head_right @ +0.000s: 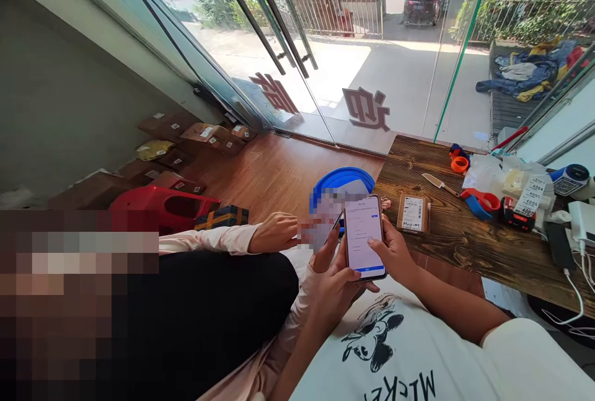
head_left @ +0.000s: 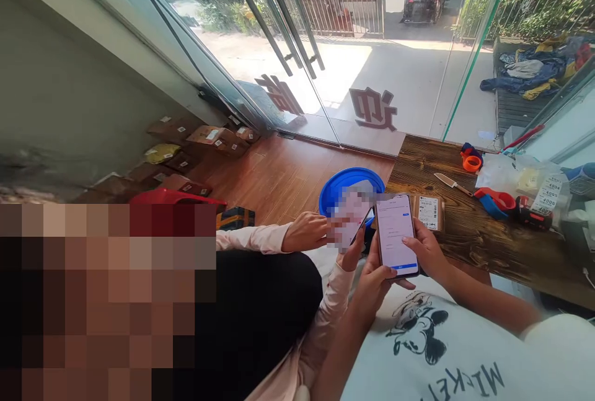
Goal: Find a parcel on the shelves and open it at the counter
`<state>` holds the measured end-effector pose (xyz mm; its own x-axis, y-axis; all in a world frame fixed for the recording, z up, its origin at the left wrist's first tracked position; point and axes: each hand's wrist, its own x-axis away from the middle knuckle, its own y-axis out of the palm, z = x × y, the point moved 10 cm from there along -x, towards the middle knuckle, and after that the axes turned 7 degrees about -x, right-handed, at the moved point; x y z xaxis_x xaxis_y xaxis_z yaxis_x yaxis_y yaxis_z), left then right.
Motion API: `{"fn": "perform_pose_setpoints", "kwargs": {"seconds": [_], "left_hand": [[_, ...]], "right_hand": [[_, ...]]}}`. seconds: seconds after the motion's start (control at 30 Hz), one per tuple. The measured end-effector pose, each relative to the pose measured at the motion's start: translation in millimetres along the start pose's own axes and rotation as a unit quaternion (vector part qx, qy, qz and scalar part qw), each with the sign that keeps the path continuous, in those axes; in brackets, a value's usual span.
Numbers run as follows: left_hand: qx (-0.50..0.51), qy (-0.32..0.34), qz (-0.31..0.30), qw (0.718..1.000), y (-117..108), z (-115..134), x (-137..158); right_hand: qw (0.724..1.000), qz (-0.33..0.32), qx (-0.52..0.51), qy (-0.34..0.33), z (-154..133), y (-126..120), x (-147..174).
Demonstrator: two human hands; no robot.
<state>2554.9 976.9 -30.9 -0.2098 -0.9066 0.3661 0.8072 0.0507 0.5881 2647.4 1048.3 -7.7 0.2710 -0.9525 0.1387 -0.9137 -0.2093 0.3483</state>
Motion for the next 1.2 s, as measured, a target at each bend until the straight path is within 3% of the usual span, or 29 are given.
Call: {"fn": "perform_pose_setpoints", "kwargs": {"seconds": [0.3,1.2], "left_hand": [[-0.011,0.016,-0.026,0.999,3.3,2.5,1.4],[-0.003,0.019,-0.007,1.000,4.7,3.5,2.7]], "right_hand": [[0.999,0.002,0.047,-0.026,-4.7,3.7,1.4],[0.993,0.068,0.088,-0.037,-2.3,-4.3,6.3]]}}
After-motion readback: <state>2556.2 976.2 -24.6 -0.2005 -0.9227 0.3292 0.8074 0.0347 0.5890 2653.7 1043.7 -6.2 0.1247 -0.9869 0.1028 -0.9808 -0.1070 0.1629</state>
